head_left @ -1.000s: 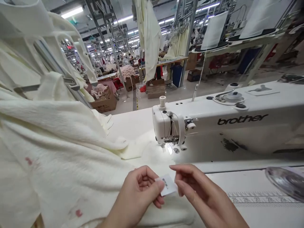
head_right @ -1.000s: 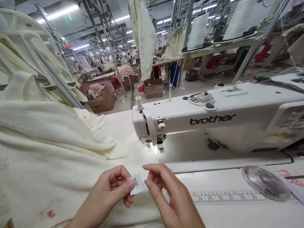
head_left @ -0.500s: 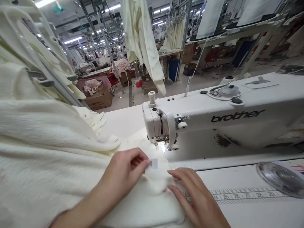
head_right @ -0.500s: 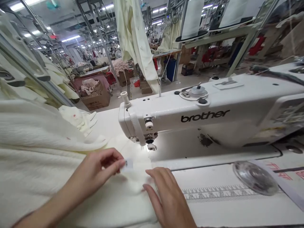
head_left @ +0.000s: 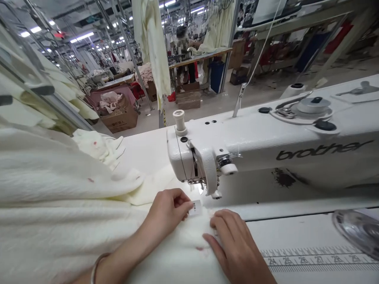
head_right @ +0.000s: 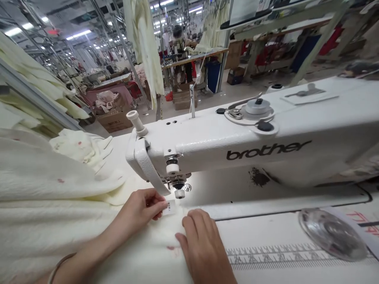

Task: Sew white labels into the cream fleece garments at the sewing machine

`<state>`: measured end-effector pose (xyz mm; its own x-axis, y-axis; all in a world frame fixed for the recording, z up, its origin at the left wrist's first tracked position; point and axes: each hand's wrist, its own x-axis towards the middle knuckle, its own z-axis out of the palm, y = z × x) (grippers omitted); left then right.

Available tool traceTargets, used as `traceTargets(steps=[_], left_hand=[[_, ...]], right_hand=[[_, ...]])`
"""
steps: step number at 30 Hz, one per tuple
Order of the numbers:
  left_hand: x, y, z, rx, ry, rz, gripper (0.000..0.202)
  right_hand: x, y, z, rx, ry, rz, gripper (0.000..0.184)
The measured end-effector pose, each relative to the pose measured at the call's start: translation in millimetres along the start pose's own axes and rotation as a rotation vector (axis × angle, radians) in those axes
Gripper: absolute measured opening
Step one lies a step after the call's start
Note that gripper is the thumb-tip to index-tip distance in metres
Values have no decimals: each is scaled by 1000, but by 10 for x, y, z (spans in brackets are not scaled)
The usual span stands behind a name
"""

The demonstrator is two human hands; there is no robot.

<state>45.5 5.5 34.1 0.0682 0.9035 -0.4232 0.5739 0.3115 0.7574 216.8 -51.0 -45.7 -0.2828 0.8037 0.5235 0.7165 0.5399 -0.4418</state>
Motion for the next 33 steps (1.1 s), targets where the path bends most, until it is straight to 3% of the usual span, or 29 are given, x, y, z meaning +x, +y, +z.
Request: traceTargets(steps=[8,26,29,33], left_hand=[[107,-225,200,31,61,-41,17],[144,-145,173,123,45,-63,12],[43,-150,129,248,99,45,14],[-216,-264,80,545,173,497,25]], right_hand=[[-58,47,25,-29,-86,-12,33],[-48,33,0,22,-131,5,32],[-46,33,-1,0,-125,-14,33],[-51,46,7,-41,-102,-56,32]])
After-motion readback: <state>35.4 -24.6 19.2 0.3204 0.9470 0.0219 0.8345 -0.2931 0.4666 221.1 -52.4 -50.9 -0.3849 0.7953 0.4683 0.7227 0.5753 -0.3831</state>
